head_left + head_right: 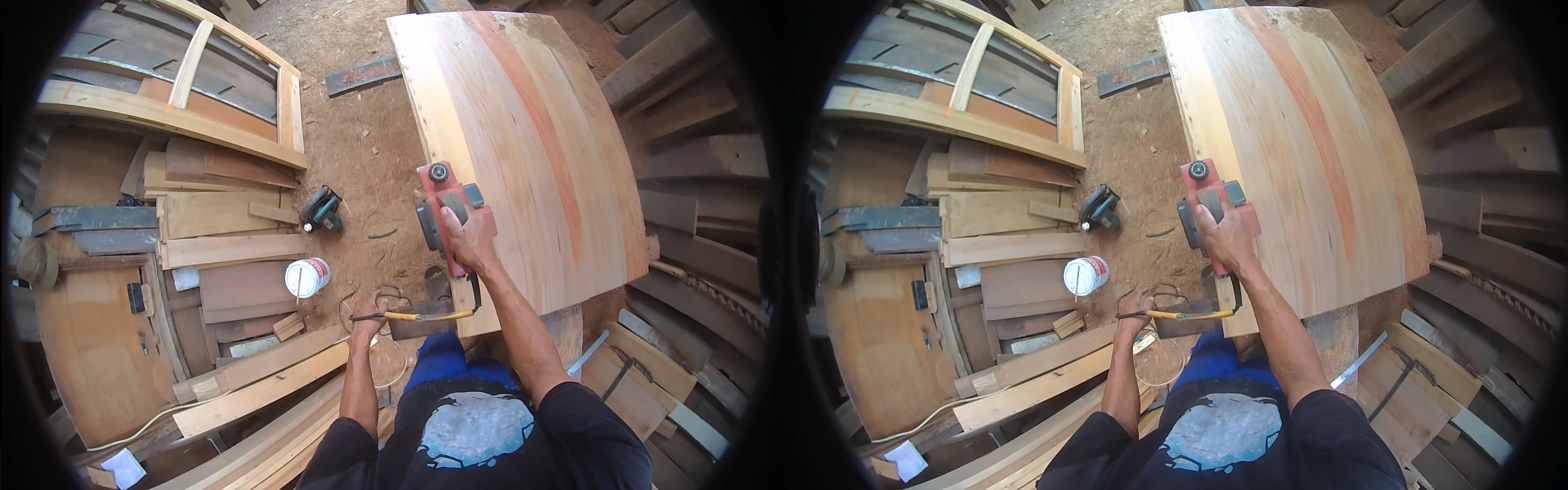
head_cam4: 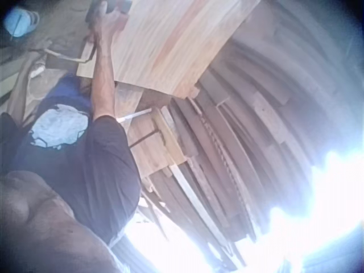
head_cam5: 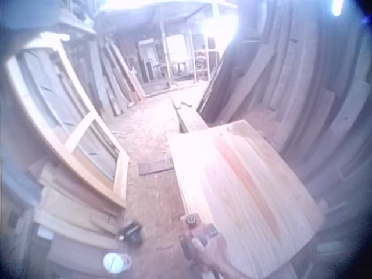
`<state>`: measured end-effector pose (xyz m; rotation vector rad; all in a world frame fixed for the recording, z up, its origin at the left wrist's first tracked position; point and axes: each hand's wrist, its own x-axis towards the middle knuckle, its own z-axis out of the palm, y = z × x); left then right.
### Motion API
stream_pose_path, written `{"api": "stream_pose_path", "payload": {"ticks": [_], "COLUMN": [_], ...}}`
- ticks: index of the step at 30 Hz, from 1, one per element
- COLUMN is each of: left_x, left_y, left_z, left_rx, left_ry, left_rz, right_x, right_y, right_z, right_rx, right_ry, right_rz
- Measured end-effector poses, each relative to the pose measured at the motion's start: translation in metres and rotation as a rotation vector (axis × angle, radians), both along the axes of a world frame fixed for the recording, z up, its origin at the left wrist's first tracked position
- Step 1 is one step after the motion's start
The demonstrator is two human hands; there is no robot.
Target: The person sands a wooden panel using an electric belt sander and then uses a chisel to refine a groove along the surface.
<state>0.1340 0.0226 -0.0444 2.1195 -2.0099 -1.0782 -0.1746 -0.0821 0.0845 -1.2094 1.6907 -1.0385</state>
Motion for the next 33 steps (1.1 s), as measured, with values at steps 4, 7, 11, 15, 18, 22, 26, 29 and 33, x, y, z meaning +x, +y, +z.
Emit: {"api": "stream_pose_path", "payload": {"ticks": [4, 7, 11, 15, 18, 22, 26, 29, 33], "left_x": [-0.019, -0.048, -0.055, -0.106, -0.117, -0.177, -0.202, -0.229, -0.245], "left_y": [-0.031, -0.057, -0.061, -0.083, -0.094, -0.124, -0.156, -0.177, -0.2], "left_z": [-0.002, -0.002, -0.046, -0.049, -0.066, -0.052, -0.062, -0.045, -0.011], "left_rx": [0.064, 0.169, 0.153, 0.202, 0.219, 0.38, 0.167, -0.084, -0.02], "left_ry": [0.021, 0.166, 0.269, 0.526, 0.775, 0.936, 0.912, 0.735, 0.594], "left_rz": [0.064, 0.119, 0.113, 0.277, 0.402, 0.543, 0.552, 0.482, 0.397], "right_x": [-0.007, -0.016, -0.007, -0.021, -0.014, -0.029, -0.015, -0.023, -0.032], "right_y": [-0.04, -0.063, -0.1, -0.136, -0.167, -0.208, -0.252, -0.282, -0.324], "right_z": [-0.005, -0.007, -0.016, -0.012, 0.004, -0.006, 0.0, -0.001, 0.004], "right_rx": [0.001, -0.011, -0.047, -0.113, -0.062, -0.099, -0.104, -0.056, -0.017], "right_ry": [-0.002, -0.015, 0.051, 0.06, 0.032, 0.129, 0.259, 0.268, 0.29], "right_rz": [-0.007, -0.005, 0.021, -0.019, 0.034, -0.023, -0.046, -0.047, -0.044]}}
